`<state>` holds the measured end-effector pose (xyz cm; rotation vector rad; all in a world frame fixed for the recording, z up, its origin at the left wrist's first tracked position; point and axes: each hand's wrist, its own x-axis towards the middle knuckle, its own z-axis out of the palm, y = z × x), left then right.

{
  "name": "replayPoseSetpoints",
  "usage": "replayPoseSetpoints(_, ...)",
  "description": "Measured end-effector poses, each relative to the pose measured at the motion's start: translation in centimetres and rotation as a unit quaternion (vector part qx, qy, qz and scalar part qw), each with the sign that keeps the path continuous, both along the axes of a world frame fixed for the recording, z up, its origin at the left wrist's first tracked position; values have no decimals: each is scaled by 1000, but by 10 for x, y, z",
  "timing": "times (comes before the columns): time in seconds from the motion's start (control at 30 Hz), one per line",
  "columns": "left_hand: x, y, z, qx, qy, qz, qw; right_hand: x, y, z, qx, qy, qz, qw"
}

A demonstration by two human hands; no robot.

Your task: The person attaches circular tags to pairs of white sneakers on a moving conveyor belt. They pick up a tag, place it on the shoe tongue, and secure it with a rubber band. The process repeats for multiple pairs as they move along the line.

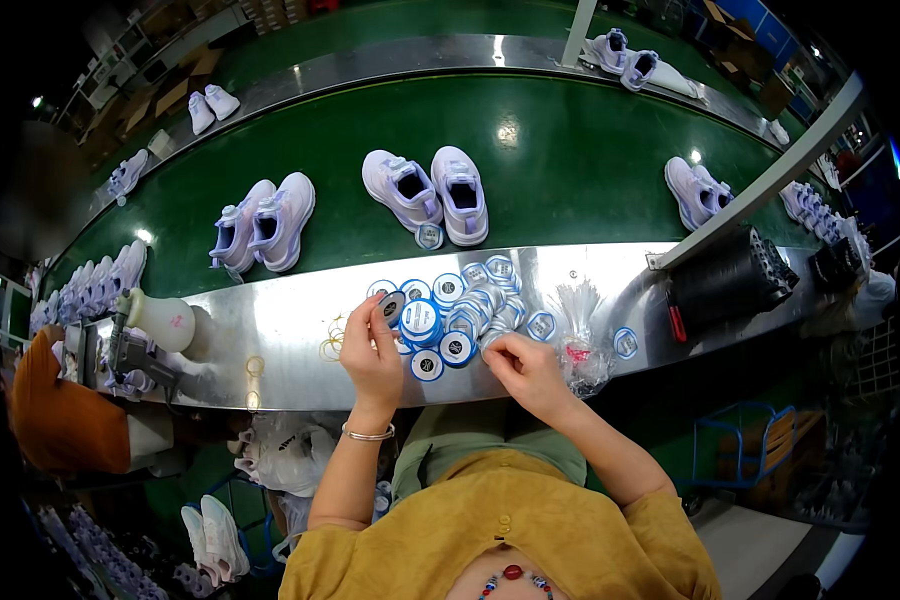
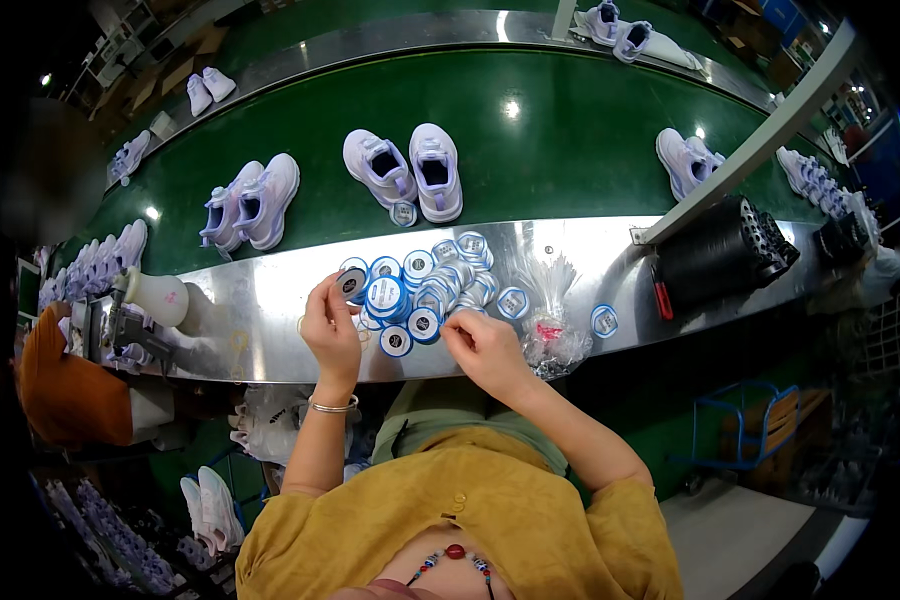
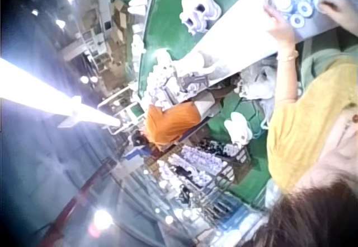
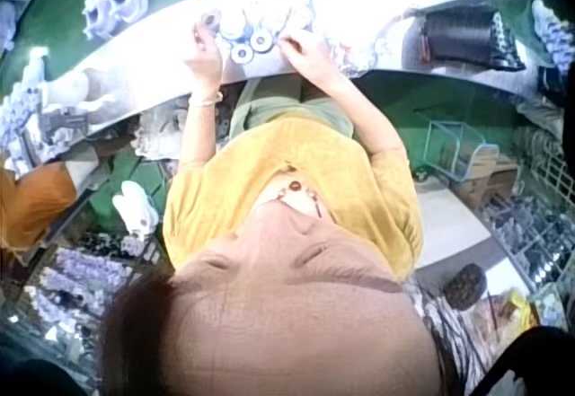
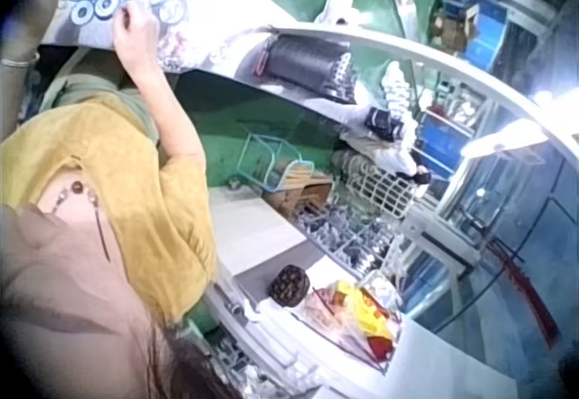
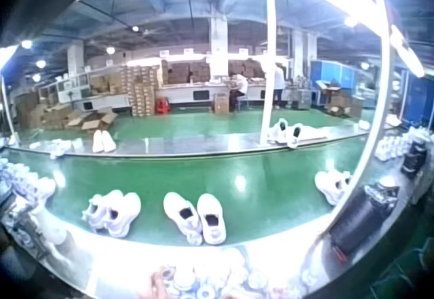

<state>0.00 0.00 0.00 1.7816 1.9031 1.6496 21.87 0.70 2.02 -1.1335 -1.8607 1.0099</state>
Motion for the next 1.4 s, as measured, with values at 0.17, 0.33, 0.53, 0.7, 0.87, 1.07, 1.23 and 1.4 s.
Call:
replayPoseSetpoints(0.17,5,-9,26,-164,-409,-135,887,-20,0,7,-17,65,-30,997)
replayPoseSetpoints(0.33,40,-11,13,-167,-513,-181,822,-16,7,25,3,40,-19,999)
replayPoseSetpoints(0.53,56,-13,13,-158,-485,-192,838,-20,12,24,17,25,-38,999)
replayPoseSetpoints(0.7,60,-13,10,-153,-462,-196,851,-17,13,22,4,24,-39,999)
replayPoseSetpoints(0.87,64,-13,13,-156,-445,-197,860,-15,16,17,-8,19,-42,999)
replayPoseSetpoints(1.07,64,-17,5,-142,-436,-220,861,-15,17,14,-60,64,-24,996)
replayPoseSetpoints(1.23,65,-21,7,-177,-461,-233,837,-3,12,3,-37,37,15,999)
replayPoseSetpoints(1.4,68,-22,8,-197,-458,-248,831,-1,0,3,104,-14,8,995)
